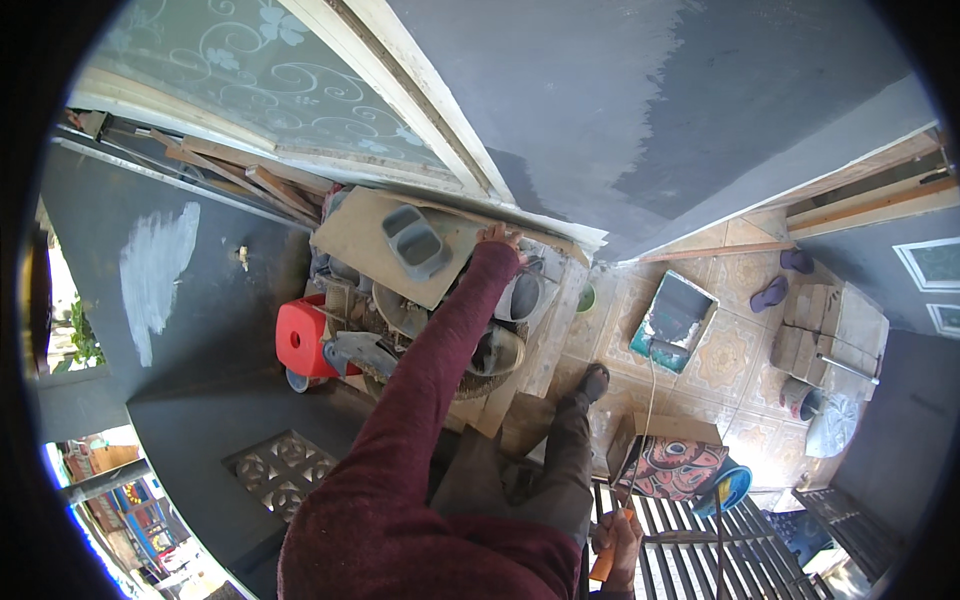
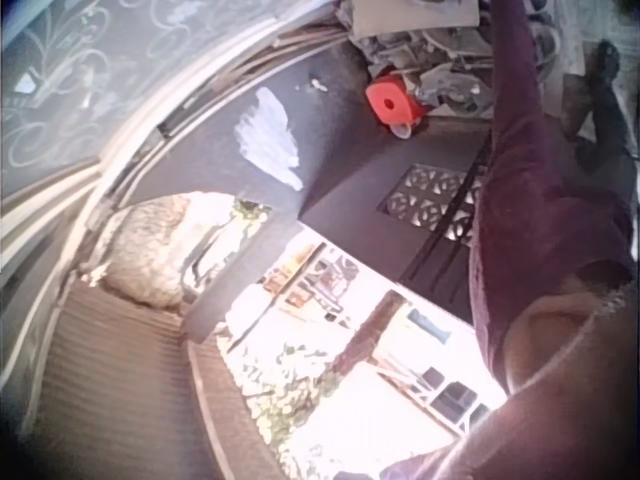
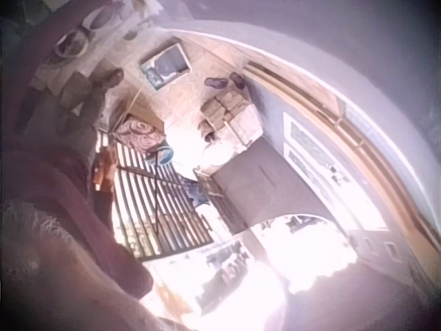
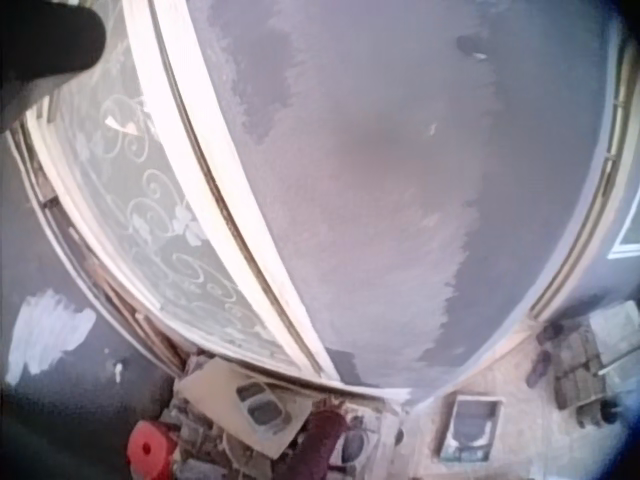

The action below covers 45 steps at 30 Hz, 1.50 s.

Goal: The person paints the exterior wall of a building using a paint roller, applying paint to the area around a window frame and then re-dipping the roller into a paint tray on the floor.

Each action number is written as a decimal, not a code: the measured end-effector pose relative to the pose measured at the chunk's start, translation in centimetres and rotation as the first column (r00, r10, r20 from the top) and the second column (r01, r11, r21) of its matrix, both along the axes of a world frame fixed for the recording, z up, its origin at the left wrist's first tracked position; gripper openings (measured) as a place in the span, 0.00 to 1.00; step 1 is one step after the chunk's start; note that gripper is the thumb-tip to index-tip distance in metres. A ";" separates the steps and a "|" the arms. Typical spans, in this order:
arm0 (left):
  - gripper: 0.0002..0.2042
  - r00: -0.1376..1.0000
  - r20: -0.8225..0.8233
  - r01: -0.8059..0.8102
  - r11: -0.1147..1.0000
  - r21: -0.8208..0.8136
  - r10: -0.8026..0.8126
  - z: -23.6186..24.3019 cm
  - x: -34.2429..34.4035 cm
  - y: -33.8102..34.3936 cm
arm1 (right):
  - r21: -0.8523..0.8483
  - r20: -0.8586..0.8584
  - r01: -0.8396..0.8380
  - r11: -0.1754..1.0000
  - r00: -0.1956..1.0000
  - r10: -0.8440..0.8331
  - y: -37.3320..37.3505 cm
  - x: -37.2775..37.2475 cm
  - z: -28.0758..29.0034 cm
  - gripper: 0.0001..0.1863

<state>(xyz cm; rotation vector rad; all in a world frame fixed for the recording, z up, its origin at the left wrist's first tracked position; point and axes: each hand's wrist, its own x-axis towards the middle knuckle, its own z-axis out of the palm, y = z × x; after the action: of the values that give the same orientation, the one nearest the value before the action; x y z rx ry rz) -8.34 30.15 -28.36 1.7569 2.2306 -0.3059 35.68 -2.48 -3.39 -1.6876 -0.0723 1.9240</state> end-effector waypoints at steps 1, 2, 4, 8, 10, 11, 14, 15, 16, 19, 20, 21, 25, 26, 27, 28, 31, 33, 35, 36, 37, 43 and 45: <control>0.31 1.000 0.029 -0.004 0.999 -0.039 0.005 0.3 -0.3 -0.1 | 0.004 0.008 -0.005 1.000 1.000 0.005 0.2 -0.3 0.2 0.11; 0.32 0.998 0.057 -0.007 0.997 -0.078 0.011 0.6 -0.6 0.1 | 0.006 0.007 -0.011 1.000 1.000 0.011 0.4 -0.5 0.3 0.11; 0.35 0.996 0.079 -0.021 0.991 -0.132 0.032 1.2 -0.9 0.3 | 0.007 0.008 -0.017 1.000 1.000 0.017 0.8 -0.9 0.7 0.10; 0.40 0.995 0.054 -0.072 0.991 -0.111 0.078 1.6 -0.8 0.7 | -0.007 -0.008 -0.035 0.999 0.999 0.035 1.0 -1.3 0.7 0.09; 0.42 0.995 0.068 -0.068 0.994 -0.092 0.074 1.6 -0.9 0.9 | -0.008 0.010 -0.018 1.000 1.000 0.018 0.5 -1.4 0.5 0.10; 0.44 0.995 0.087 -0.051 0.994 -0.096 0.059 1.6 -1.1 1.0 | -0.018 0.021 -0.010 1.000 1.000 0.011 0.4 -1.6 0.5 0.10; 0.47 0.993 0.114 -0.030 0.996 -0.080 0.039 1.2 -1.7 0.9 | -0.039 0.033 0.006 0.999 0.999 -0.005 0.6 -2.0 0.7 0.10; 0.47 0.992 0.119 -0.028 0.997 -0.070 0.036 0.9 -1.9 0.8 | -0.037 0.024 0.008 0.999 1.000 -0.007 0.7 -2.0 0.8 0.10; 0.47 0.992 0.116 -0.043 0.997 -0.066 0.051 1.1 -1.6 0.9 | -0.035 0.016 0.018 0.999 1.000 -0.018 0.6 -2.2 0.9 0.10; 0.47 0.988 0.129 -0.072 0.994 -0.080 0.082 1.1 -1.5 1.0 | -0.040 -0.030 0.103 0.994 0.994 -0.104 0.9 -2.8 1.4 0.08; 0.47 0.991 0.117 -0.061 0.997 -0.044 0.066 0.8 -1.7 0.9 | -0.049 -0.032 0.110 0.993 0.993 -0.112 1.0 -2.9 1.6 0.08; 0.46 0.993 0.105 -0.050 0.999 -0.009 0.050 0.6 -1.8 0.9 | -0.037 -0.042 0.102 0.994 0.994 -0.103 0.9 -2.8 1.5 0.09; 0.45 0.994 0.106 -0.030 0.999 0.014 0.028 -0.3 -2.6 0.7 | -0.021 -0.058 0.069 0.997 0.996 -0.070 1.1 -2.8 1.5 0.11; 0.45 0.992 0.125 -0.023 1.000 -0.011 0.024 -0.1 -2.4 0.9 | -0.022 -0.052 0.066 0.998 0.996 -0.067 1.1 -3.0 1.6 0.11; 0.44 0.992 0.124 -0.020 0.999 -0.028 0.023 0.0 -2.1 1.0 | -0.008 -0.066 0.081 0.997 0.994 -0.082 0.9 -3.0 1.6 0.08; 0.43 0.993 0.117 -0.023 0.999 -0.043 0.028 -0.1 -2.1 1.0 | -0.009 -0.058 0.083 0.996 0.995 -0.084 0.7 -2.9 1.3 0.07; 0.41 0.995 0.097 -0.020 1.000 0.016 0.019 -1.4 -3.0 0.1 | -0.013 -0.058 0.074 0.997 0.996 -0.075 0.6 -2.6 0.9 0.05; 0.39 0.996 0.087 -0.022 0.999 0.046 0.018 -2.3 -3.8 -0.5 | -0.017 -0.077 0.064 0.998 0.995 -0.066 1.1 -2.6 1.1 0.05; 0.37 0.996 0.085 -0.022 0.999 0.033 0.019 -1.9 -3.8 -0.5 | -0.089 0.003 0.037 0.995 0.999 -0.037 2.1 -3.3 1.6 0.05; 0.32 0.998 0.070 -0.014 0.998 0.055 0.010 -1.8 -3.6 -0.7 | -0.127 0.042 0.023 0.992 0.999 -0.018 2.3 -3.4 1.8 0.06; 0.28 0.998 0.063 0.017 0.997 0.074 -0.022 -0.4 -2.4 -0.5 | -0.113 0.060 0.015 0.993 0.998 -0.008 1.6 -3.3 1.3 0.06; 0.20 0.999 0.034 0.000 0.993 0.122 -0.004 -0.2 -2.9 -1.3 | -0.035 -0.011 0.004 0.999 1.000 -0.004 1.1 -2.4 0.8 0.07; 0.19 0.999 0.054 -0.005 0.995 0.104 0.000 -0.3 -3.2 -1.3 | -0.031 -0.028 0.047 0.998 0.998 -0.048 1.2 -2.8 1.1 0.10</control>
<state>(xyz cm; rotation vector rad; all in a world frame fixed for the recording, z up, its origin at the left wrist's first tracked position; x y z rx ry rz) -11.50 28.87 -28.64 1.7915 2.2479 -0.1424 32.91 -1.33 -2.33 -1.6664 0.0078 1.9228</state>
